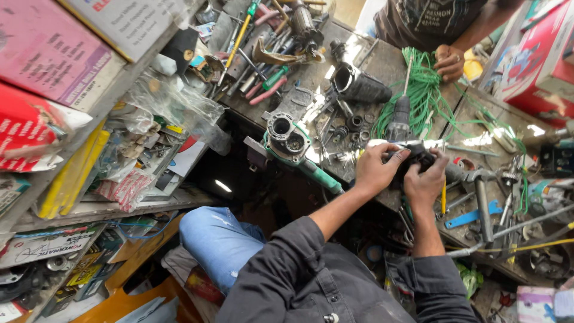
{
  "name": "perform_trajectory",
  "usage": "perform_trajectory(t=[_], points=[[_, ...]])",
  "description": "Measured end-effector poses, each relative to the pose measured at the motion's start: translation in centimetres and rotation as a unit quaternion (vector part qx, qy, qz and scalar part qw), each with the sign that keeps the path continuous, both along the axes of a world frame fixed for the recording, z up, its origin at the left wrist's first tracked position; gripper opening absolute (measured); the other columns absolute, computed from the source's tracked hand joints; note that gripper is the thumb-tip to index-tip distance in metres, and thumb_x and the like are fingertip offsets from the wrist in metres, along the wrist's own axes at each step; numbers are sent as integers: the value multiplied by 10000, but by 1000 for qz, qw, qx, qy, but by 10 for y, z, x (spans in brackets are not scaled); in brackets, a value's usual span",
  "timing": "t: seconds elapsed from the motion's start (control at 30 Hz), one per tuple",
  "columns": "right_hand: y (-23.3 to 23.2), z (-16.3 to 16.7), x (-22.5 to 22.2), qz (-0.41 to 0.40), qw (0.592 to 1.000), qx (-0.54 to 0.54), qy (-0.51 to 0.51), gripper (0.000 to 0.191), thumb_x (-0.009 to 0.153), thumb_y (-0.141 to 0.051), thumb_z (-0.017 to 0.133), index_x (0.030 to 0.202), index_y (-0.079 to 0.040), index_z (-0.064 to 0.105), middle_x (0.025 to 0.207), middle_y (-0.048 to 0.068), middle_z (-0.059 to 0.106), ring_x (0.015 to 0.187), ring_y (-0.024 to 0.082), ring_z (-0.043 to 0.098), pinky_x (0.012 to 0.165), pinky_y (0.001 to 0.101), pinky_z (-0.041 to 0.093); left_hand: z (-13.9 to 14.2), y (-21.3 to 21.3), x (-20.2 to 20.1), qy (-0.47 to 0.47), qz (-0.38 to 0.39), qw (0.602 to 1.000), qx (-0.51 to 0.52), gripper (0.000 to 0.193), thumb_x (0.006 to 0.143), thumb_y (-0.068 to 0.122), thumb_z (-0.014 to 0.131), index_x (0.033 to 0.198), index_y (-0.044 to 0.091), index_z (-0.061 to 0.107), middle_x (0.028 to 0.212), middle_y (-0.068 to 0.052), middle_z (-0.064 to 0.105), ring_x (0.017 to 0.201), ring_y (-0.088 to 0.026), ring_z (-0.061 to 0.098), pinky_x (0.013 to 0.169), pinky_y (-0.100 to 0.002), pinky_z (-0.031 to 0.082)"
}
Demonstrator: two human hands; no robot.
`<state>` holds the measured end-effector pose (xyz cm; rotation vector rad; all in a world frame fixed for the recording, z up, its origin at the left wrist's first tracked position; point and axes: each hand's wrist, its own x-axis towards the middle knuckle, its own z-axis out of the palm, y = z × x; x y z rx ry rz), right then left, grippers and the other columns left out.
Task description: The person sits at a cluttered workbench repairing a green angle grinder. They use pliers to work on small metal parts, handle a cylindrical metal component, wipe parts with a dark cloth, and fit a metal sleeve onto the grinder's gear head, pressing and twisting it into place by hand.
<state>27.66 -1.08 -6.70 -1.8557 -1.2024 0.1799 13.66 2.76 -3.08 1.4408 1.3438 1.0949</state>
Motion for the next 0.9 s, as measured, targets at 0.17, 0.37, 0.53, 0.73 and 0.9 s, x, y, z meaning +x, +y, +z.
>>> perform_trajectory(t=[0.17,0.37,0.53,0.73,0.9], points=[[2,25,1,4,972,79,-222,517,903,-19,681,1400,41,549,1471,248,478,1345,449,548,1112,513,479,9,-23,-42,5,-180,983,-30,395,867,439,760,1057,93,764,1000,-106,736,834,-206,748,791,-339,578],[13,106,-66,233,963,53,127,341,1024,-28,576,1362,-51,615,953,68,590,721,108,549,647,258,454,21,-51,-110,-38,-233,969,-73,327,907,322,760,1115,70,752,1021,-80,766,892,-135,709,835,-311,563],[38,152,-150,485,875,-5,6,416,942,-49,572,1350,-96,639,812,99,658,641,229,619,593,372,507,21,-67,-146,-145,-171,964,-139,266,945,210,762,1145,36,734,939,-51,758,834,-80,665,758,-284,541],[63,175,-185,511,836,-70,-189,413,871,-193,601,1270,-89,628,682,185,648,671,409,651,620,540,481,17,-79,-177,-151,-86,972,-158,232,951,192,737,1115,28,735,902,18,715,774,-45,595,710,-233,501],[66,173,-186,544,814,-84,-187,451,820,-199,618,1250,-62,611,623,198,634,600,441,632,562,552,470,10,-81,-187,-170,-64,972,-148,231,954,193,735,1119,32,725,883,30,698,790,-38,582,708,-231,484]])
